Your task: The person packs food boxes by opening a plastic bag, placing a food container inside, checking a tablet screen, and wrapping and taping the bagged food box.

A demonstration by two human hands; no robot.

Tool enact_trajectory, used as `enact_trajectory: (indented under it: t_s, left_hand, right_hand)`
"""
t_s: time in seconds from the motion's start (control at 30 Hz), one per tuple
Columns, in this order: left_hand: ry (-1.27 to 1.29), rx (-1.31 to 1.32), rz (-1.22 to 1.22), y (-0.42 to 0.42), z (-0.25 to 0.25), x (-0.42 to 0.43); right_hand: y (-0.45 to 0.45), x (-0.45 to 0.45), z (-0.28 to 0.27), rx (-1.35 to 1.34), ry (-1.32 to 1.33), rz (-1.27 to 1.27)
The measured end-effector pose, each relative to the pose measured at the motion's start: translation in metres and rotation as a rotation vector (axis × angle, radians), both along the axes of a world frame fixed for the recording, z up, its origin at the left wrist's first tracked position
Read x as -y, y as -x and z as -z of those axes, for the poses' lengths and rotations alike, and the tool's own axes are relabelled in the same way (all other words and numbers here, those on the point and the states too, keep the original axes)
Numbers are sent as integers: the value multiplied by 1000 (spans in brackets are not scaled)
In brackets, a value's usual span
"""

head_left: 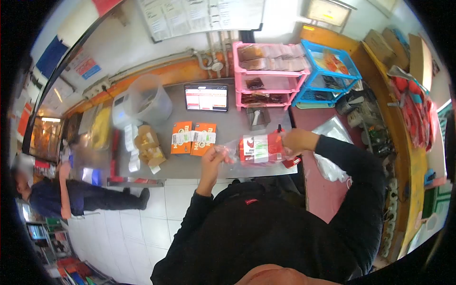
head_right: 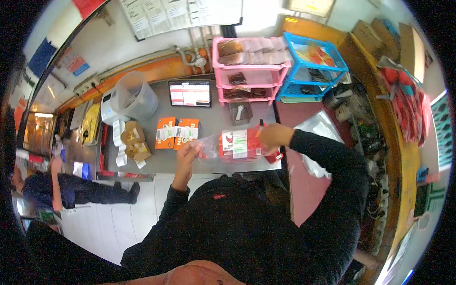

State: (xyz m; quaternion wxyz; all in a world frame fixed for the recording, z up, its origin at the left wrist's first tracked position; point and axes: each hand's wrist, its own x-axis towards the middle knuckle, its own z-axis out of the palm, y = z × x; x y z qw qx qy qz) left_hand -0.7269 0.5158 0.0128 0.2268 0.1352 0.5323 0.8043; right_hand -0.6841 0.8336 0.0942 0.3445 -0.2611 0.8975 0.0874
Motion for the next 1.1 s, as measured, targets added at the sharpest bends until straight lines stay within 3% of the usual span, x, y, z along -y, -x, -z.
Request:
enact_trajectory:
  t_s: [0.13,0.2,0.23,0.27,0.33,0.4,0.43,0.53,0.6,0.67,0.73,0.8,0.83,0.87,0.93,1.07,1.1]
  left_hand:
    - [91,-143,302,-16,-51,-18]
    - [95,-251,369,-13,-68,-34]
    - [164,-301,346,-10,-71,-47]
    - [160,-309,374,-9,-71,-51]
    - [561,-779,380,-2,-71,-57]
    - [493,-782,392,-11,-72,-57]
    - [473,-656,370,-12,-66,-51]
    - [460,-451,307,8,-27,-20]
    - [466,-381,247,13,-25,-9]
    - [856,-786,115,17,-51,-5]
    - [1000,-849,184,29,-5,15]
    - [1138,-887,260,28,32,20]
    - [1010,-928,271,21,43,4]
    - [875,-975,282,14,48,-16]
    - [1033,-955,433,3,34,-64]
    - [745,-1045,330,-2,71,-126]
    - [672,-906,338,-8,81,-138]
  right_hand:
    - [-40,-6,-30,28,148,72]
    - [-47,0,-21,-170,266,48]
    - [-40,3,-21,-4,271,263]
    - [-44,2,-14,-13,270,291]
    - [-52,2,-2,27,492,104]
    - [-55,17,-5,88,458,36]
    - [-56,23,-10,177,429,-53]
    - [-53,17,-43,104,521,180]
    - [-39,7,-50,67,483,136]
    - [-23,-10,-48,-62,680,164]
    - [-15,-41,-54,-56,589,248]
    - [-37,-59,1,-341,218,310]
    - [-49,-67,36,-425,93,318]
    - [-57,-73,83,-431,391,291]
    - [-67,-59,133,-532,797,272]
    - [-59,12,147,-689,1010,433]
    - [-57,28,142,-771,1102,542]
